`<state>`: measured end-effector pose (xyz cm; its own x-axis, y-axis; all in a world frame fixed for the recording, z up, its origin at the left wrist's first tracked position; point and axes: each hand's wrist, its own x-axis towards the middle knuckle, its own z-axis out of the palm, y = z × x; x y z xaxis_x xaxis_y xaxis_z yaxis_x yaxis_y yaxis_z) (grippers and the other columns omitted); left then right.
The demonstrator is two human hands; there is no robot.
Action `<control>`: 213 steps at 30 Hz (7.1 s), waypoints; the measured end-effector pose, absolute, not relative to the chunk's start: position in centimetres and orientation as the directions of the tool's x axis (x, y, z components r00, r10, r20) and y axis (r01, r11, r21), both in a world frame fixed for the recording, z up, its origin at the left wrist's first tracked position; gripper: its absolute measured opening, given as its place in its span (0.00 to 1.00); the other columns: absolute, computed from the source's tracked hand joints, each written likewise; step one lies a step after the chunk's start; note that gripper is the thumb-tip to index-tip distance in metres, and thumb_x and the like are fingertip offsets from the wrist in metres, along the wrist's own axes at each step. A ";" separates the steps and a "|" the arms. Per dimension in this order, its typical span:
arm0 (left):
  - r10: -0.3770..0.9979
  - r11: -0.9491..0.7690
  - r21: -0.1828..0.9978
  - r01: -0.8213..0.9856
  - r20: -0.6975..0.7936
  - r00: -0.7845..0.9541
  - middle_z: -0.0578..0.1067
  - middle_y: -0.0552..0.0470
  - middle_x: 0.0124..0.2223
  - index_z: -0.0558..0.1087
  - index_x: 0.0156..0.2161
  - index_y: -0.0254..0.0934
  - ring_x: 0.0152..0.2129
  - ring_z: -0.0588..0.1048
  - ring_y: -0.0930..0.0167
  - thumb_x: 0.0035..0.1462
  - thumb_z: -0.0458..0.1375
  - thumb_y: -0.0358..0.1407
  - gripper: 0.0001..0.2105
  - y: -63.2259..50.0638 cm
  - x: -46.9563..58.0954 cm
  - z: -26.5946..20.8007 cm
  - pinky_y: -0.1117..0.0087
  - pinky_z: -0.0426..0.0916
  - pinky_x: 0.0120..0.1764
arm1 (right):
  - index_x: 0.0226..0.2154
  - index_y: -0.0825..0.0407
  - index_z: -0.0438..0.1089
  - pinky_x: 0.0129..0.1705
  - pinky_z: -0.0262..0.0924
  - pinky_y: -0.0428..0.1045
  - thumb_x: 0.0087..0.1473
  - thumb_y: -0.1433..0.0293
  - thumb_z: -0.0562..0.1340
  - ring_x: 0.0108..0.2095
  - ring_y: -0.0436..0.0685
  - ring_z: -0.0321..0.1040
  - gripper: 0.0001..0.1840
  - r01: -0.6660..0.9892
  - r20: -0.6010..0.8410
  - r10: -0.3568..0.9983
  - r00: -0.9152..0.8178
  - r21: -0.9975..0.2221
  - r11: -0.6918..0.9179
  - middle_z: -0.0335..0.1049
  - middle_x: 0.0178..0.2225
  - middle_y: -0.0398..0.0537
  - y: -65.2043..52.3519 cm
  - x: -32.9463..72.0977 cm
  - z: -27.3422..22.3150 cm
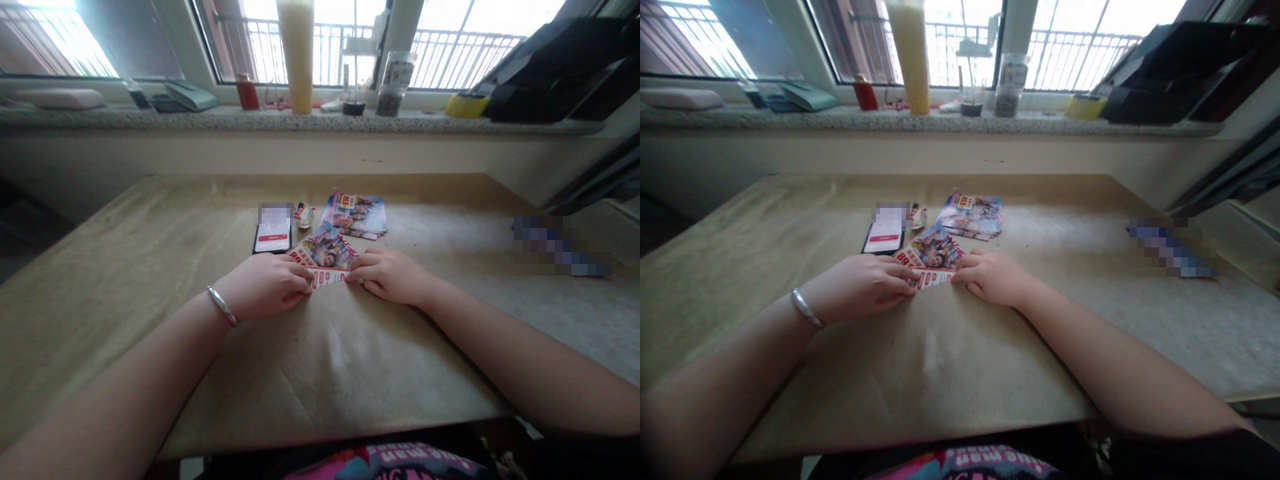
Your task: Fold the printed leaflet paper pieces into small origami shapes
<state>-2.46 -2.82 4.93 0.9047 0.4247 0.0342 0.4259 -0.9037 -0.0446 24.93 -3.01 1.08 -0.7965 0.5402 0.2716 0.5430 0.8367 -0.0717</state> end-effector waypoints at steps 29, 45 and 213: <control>0.500 -0.842 0.202 0.501 -0.061 0.864 0.76 0.54 0.44 0.76 0.37 0.41 0.40 0.73 0.71 0.56 0.53 0.33 0.09 -2.0 -3.8 5.4 0.72 0.66 0.46 | 0.38 0.51 0.73 0.39 0.59 0.49 0.54 0.75 0.55 0.37 0.55 0.64 0.13 0.565 0.272 0.548 -0.791 -0.021 0.825 0.72 0.38 0.49 -3.4 24.5 0.9; 0.416 -0.909 0.034 0.415 0.121 0.901 0.74 0.52 0.45 0.75 0.45 0.46 0.43 0.71 0.70 0.60 0.51 0.31 0.13 -2.4 -2.8 3.7 0.70 0.67 0.46 | 0.44 0.47 0.72 0.39 0.58 0.49 0.54 0.74 0.54 0.41 0.56 0.63 0.17 0.589 0.230 0.573 -0.786 0.000 0.808 0.70 0.42 0.51 -4.0 23.5 1.1; 0.458 -0.879 0.011 0.477 0.302 0.836 0.77 0.50 0.38 0.76 0.37 0.38 0.33 0.74 0.71 0.62 0.51 0.35 0.11 -1.8 -1.7 1.7 0.68 0.68 0.38 | 0.24 0.51 0.59 0.23 0.46 0.45 0.54 0.59 0.55 0.21 0.48 0.52 0.14 0.674 0.151 0.947 -0.284 -0.671 0.309 0.56 0.19 0.39 -2.9 25.2 0.5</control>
<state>-1.74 -1.83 1.68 0.8363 0.4578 0.3018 0.4771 -0.8788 0.0110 25.19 -2.86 0.49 -0.2841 0.9469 0.1508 0.6737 0.3090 -0.6713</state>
